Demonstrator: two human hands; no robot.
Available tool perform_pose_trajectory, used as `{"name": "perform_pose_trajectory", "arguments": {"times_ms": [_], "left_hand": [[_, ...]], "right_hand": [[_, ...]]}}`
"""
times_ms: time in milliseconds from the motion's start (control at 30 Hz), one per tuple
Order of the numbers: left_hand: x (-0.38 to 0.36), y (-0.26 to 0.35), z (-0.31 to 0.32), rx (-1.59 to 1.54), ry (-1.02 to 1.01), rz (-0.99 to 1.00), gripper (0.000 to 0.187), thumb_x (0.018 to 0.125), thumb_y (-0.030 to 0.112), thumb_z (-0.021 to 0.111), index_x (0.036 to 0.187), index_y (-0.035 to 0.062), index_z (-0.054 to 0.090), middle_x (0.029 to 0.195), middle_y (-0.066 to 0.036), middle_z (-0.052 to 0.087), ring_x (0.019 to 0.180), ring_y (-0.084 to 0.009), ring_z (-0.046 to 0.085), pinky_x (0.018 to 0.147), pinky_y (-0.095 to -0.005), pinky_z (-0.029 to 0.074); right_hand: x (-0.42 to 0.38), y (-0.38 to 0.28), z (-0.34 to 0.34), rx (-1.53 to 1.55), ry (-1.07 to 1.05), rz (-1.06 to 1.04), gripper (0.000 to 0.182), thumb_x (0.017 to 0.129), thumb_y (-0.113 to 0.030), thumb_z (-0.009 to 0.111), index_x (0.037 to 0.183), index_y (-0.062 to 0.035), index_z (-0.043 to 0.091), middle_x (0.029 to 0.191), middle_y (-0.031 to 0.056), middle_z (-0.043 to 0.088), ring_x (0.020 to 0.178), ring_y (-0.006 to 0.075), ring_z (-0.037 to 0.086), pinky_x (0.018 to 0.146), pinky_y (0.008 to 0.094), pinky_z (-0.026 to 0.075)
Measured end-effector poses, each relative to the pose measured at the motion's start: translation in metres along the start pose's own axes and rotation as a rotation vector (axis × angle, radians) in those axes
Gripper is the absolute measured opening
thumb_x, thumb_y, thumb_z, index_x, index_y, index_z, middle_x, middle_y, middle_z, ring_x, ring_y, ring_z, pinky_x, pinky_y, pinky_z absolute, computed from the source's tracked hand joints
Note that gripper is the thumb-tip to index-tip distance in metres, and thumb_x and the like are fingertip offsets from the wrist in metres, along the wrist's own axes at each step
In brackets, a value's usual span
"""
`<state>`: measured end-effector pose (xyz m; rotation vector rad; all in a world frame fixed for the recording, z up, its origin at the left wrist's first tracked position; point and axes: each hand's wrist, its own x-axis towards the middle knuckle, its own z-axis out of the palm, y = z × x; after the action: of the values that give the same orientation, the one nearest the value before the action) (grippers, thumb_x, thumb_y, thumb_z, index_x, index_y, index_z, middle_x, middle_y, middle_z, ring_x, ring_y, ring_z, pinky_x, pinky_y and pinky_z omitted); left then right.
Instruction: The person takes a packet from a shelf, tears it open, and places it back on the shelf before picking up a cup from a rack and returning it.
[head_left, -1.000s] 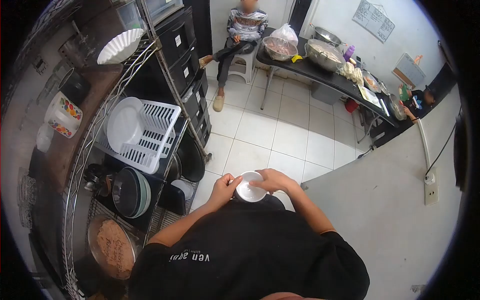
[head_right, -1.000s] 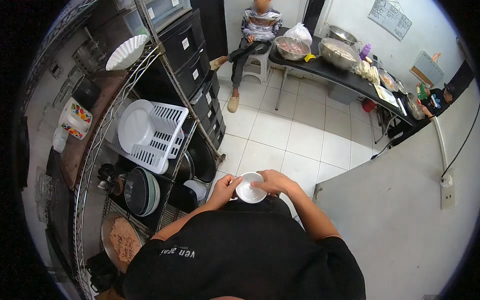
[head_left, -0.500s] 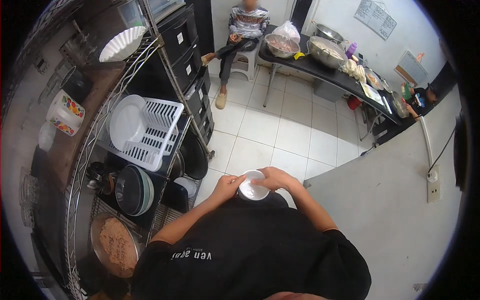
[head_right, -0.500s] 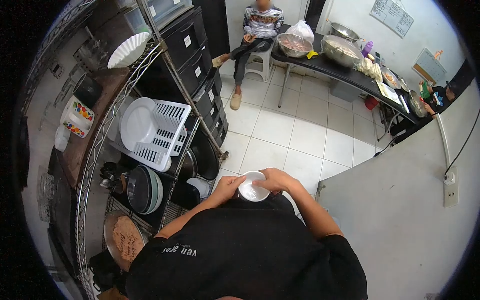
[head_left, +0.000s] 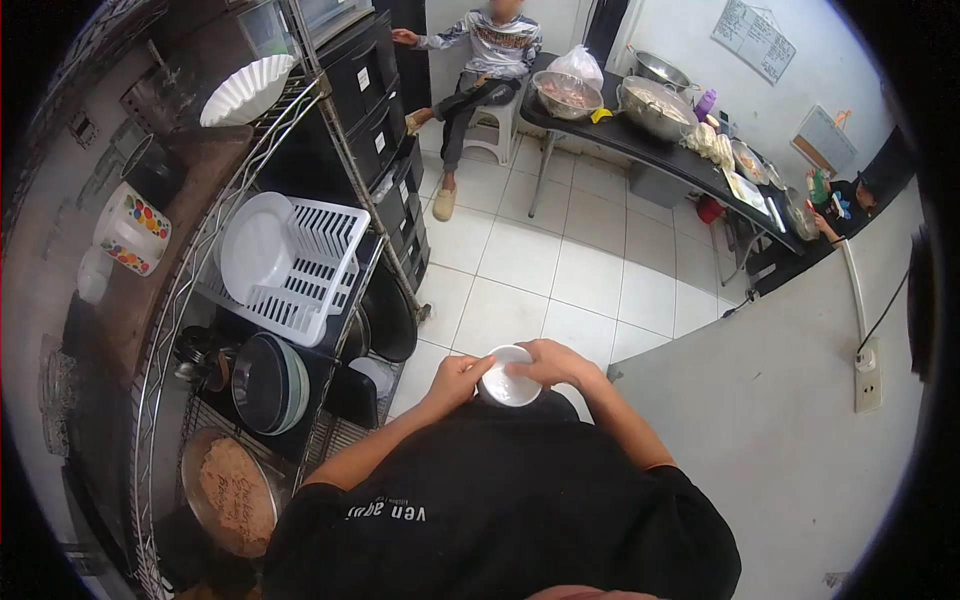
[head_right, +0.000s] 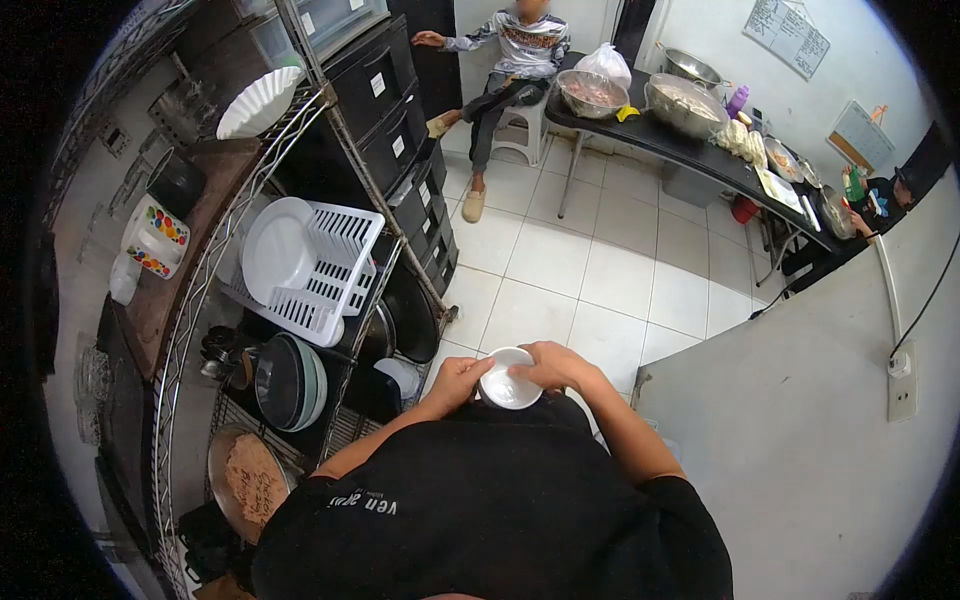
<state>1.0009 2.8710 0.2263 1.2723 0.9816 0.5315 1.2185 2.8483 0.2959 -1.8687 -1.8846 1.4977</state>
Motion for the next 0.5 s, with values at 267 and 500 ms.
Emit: {"name": "perform_pose_trajectory", "arguments": {"times_ms": [267,500], "left_hand": [[0.004,0.005,0.005,0.026,0.019,0.101,0.040,0.091,0.034,0.063,0.072,-0.0006,0.068,0.055,0.003,0.053,0.052,-0.0040,0.044,0.046,-0.0249,0.033],[0.001,0.011,0.007,0.009,0.046,0.064,0.038,0.092,0.033,0.063,0.072,0.0010,0.068,0.054,0.005,0.050,0.047,-0.0040,0.042,0.042,-0.0232,0.029]], "right_hand": [[0.001,0.006,-0.002,0.046,-0.005,0.035,0.052,0.086,-0.043,0.062,0.119,-0.0030,0.061,0.075,0.0157,0.067,0.053,0.0216,0.064,0.054,0.0331,0.052],[0.001,0.003,-0.003,0.058,-0.006,0.078,0.053,0.086,-0.044,0.063,0.119,-0.0025,0.061,0.081,0.0173,0.068,0.057,0.0230,0.066,0.054,0.0330,0.055]]}}
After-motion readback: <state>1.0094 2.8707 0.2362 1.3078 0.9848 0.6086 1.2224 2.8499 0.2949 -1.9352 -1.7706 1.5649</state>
